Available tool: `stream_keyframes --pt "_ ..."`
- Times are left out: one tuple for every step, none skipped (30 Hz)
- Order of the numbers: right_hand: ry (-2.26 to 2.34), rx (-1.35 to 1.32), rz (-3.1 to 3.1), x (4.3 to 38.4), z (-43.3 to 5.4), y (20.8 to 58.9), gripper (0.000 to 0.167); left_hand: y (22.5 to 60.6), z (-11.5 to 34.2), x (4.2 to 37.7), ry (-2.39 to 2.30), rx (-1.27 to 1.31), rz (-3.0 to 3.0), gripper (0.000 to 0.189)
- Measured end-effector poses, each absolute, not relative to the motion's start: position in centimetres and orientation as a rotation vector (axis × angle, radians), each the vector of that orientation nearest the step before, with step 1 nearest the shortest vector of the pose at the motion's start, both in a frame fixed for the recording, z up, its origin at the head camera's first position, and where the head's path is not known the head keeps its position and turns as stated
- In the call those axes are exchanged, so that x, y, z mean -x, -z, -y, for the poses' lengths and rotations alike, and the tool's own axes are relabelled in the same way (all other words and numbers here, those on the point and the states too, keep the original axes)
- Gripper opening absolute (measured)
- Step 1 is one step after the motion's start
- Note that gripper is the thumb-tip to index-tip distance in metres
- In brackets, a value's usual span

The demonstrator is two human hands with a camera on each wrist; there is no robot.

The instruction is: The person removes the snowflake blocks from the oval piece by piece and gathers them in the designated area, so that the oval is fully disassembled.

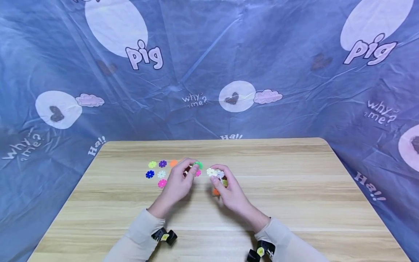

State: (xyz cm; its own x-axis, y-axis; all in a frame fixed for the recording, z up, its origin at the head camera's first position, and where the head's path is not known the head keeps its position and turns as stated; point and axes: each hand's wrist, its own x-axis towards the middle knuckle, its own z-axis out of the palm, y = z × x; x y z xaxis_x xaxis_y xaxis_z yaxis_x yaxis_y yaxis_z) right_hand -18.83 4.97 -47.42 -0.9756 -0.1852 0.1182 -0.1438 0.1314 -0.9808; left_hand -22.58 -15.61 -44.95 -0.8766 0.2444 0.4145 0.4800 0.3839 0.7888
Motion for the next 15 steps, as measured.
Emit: stream_keyframes --pt "2.022 0.336 -2.338 18.8 -5.0 47.4 0.035 44.9 15.7 22.8 1.483 0.626 2.441 0.012" --pt "2.025 0.330 -2.335 18.9 -5.0 47.4 0.035 44.9 15.7 22.9 1.475 0.598 2.474 0.013" --pt "2.024 0.327 -2.332 18.9 -5.1 47.5 0.036 44.8 15.7 23.1 1.467 0.569 2.509 0.014" --pt "2.023 0.323 -2.332 18.9 -5.1 47.5 0.036 44.8 15.7 23.3 1.454 0.540 2.541 0.016" --pt "2.025 0.322 -2.333 18.9 -5.1 47.6 0.036 44.9 15.6 23.5 1.442 0.512 2.568 0.017" --pt "2.026 0.322 -2.333 18.9 -5.2 47.6 0.036 45.0 15.6 23.7 1.429 0.489 2.589 0.018" --pt "2.028 0.322 -2.333 19.0 -5.2 47.6 0.036 45.0 15.5 23.9 1.415 0.471 2.606 0.019" --pt "2.028 0.320 -2.334 19.0 -5.2 47.7 0.036 45.1 15.5 24.1 1.402 0.457 2.621 0.021" --pt "2.030 0.318 -2.331 19.0 -5.2 47.7 0.036 45.2 15.4 24.3 1.388 0.450 2.631 0.023" --pt "2.034 0.313 -2.328 19.0 -5.2 47.7 0.036 45.3 15.3 24.5 1.372 0.446 2.644 0.024" --pt "2.038 0.311 -2.322 19.0 -5.2 47.8 0.036 45.4 15.3 24.7 1.360 0.447 2.658 0.026" --pt "2.040 0.308 -2.319 19.0 -5.2 47.8 0.036 45.4 15.2 24.9 1.349 0.453 2.672 0.027" --pt "2.041 0.307 -2.317 19.0 -5.2 47.8 0.036 45.4 15.1 25.1 1.338 0.456 2.690 0.027" --pt "2.041 0.306 -2.316 19.0 -5.2 47.8 0.036 45.5 15.1 25.3 1.327 0.462 2.710 0.028" --pt "2.043 0.306 -2.314 19.0 -5.3 47.8 0.036 45.5 15.0 25.5 1.318 0.468 2.732 0.028"
